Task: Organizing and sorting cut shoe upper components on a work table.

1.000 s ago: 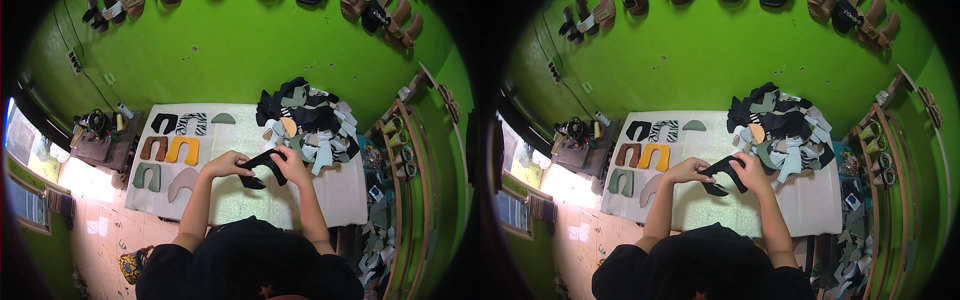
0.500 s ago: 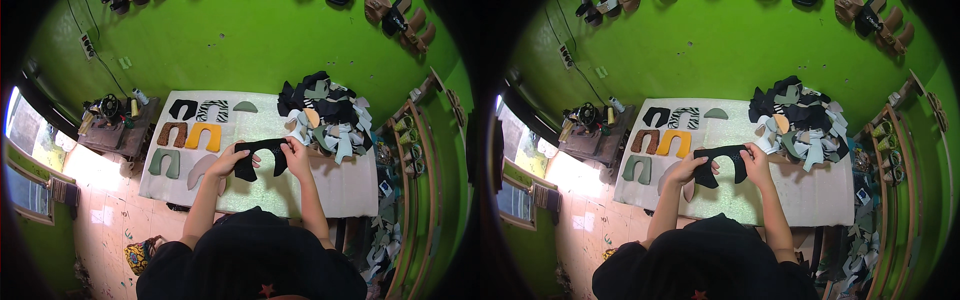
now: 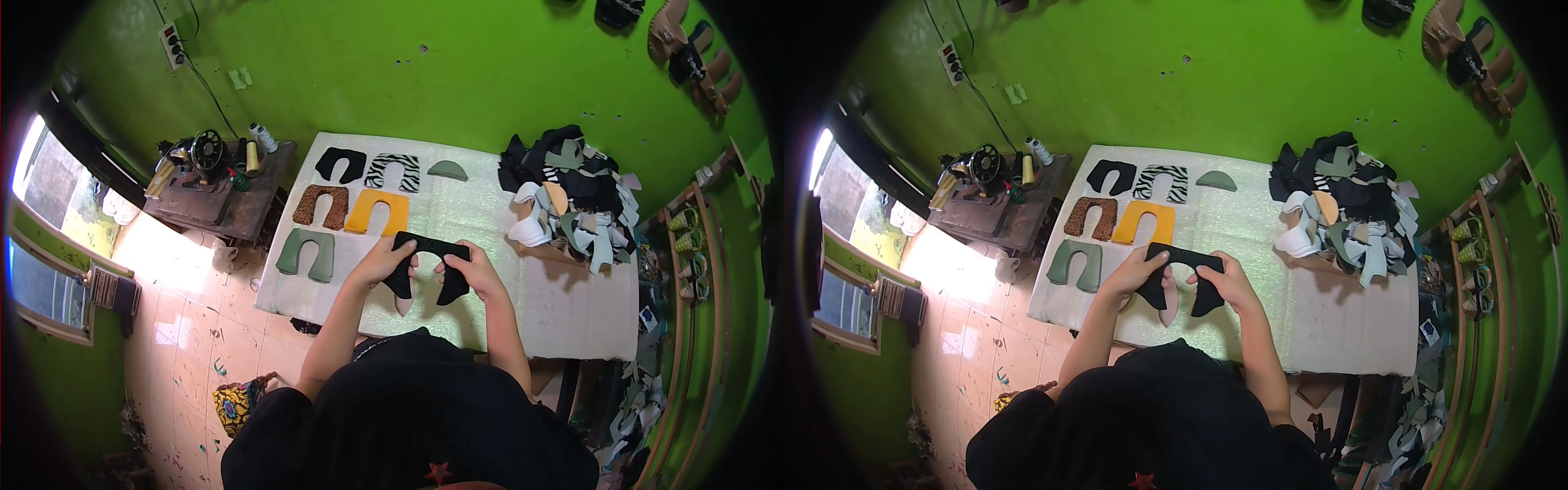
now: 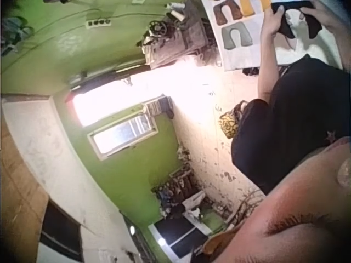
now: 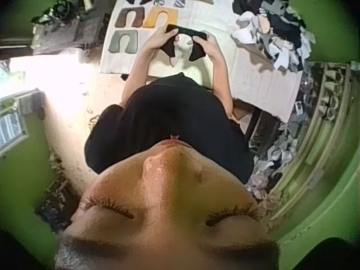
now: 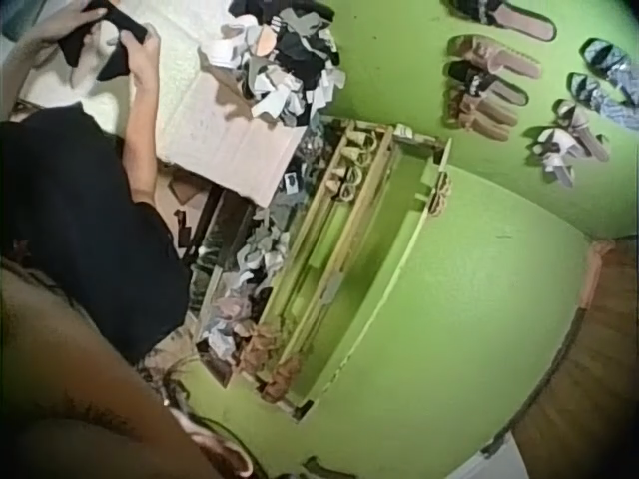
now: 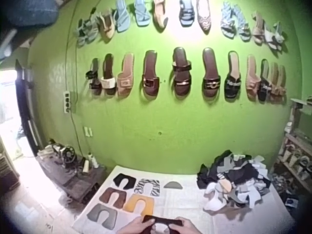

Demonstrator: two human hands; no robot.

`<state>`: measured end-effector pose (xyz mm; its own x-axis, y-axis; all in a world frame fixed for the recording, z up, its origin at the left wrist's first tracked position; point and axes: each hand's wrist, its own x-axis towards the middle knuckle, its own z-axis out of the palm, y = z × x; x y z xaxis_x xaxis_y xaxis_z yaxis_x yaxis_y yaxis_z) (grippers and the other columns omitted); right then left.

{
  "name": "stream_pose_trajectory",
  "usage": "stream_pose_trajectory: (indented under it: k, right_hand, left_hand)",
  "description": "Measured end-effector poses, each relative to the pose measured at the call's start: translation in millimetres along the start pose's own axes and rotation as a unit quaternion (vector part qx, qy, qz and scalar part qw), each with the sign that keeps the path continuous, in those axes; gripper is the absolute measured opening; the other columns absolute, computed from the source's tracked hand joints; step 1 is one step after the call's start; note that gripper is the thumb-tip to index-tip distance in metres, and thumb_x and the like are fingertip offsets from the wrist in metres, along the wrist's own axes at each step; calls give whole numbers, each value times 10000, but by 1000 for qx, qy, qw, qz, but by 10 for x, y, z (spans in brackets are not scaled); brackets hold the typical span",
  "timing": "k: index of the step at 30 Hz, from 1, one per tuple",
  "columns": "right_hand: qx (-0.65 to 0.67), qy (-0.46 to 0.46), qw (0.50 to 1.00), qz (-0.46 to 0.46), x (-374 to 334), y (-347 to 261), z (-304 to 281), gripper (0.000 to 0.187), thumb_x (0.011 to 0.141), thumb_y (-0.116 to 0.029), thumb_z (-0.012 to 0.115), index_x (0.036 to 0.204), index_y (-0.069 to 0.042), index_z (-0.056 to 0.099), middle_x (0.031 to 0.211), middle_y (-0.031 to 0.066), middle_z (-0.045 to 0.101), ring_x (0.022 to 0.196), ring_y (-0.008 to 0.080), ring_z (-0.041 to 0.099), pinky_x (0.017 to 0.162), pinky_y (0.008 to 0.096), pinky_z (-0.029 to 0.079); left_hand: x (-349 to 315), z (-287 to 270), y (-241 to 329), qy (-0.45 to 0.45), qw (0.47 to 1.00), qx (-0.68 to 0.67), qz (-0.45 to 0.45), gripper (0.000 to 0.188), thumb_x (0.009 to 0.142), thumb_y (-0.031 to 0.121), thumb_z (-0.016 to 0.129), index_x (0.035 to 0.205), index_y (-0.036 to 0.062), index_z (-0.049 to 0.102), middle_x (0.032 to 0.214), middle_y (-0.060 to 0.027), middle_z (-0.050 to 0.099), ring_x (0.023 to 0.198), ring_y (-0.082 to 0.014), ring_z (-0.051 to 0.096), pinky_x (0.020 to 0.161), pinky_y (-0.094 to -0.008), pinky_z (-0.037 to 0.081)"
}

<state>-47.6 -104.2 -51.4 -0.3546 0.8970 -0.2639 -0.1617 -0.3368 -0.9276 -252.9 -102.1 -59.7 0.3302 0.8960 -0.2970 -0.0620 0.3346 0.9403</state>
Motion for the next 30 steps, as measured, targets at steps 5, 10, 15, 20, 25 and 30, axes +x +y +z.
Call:
stream_pose_trajectory:
  k: [5,10,15,20,25,30]
  right_hand:
    - [-81,47,996,-9,393,86,143,77,823,-84,528,852,-29,483,687,74,603,501,126,543,461,242,457]
    - [-186,22,982,29,900,336,294,126,823,-107,539,907,-15,517,712,82,616,590,120,575,475,241,457]
    - [-191,-8,982,0,1494,778,328,196,729,-86,627,881,16,556,730,65,605,617,125,564,583,254,444]
    - [-281,-9,959,-16,2178,716,452,306,703,-73,637,975,6,521,726,79,598,616,154,562,585,279,448]
    - [-369,45,923,-104,2760,358,742,401,699,-33,612,1060,-106,452,723,105,575,670,231,582,617,330,450]
    - [-333,86,921,-182,3333,418,968,332,685,-8,606,989,-96,507,747,139,574,728,292,579,656,340,447]
  left_hand:
    - [-93,-427,-117,-66,996,-42,-53,148,852,94,508,949,-17,523,789,-76,599,711,-142,592,652,-245,489]
    - [-25,-975,-331,57,987,133,-67,181,859,150,508,991,27,522,740,-3,599,551,-46,485,414,-191,358]
    - [139,-1455,-301,159,977,129,-59,155,867,156,482,943,36,543,725,-1,587,543,-44,475,419,-189,353]
    - [577,-2061,-216,148,970,182,-66,158,837,142,513,905,9,562,662,-34,563,486,-83,495,399,-219,385]
    - [1060,-2599,-50,129,958,246,-68,172,807,136,563,876,-17,594,586,-45,546,445,-98,509,401,-221,414]
    - [1607,-3136,-115,234,955,172,-65,183,798,100,573,905,-48,579,656,-68,577,458,-105,524,417,-209,433]
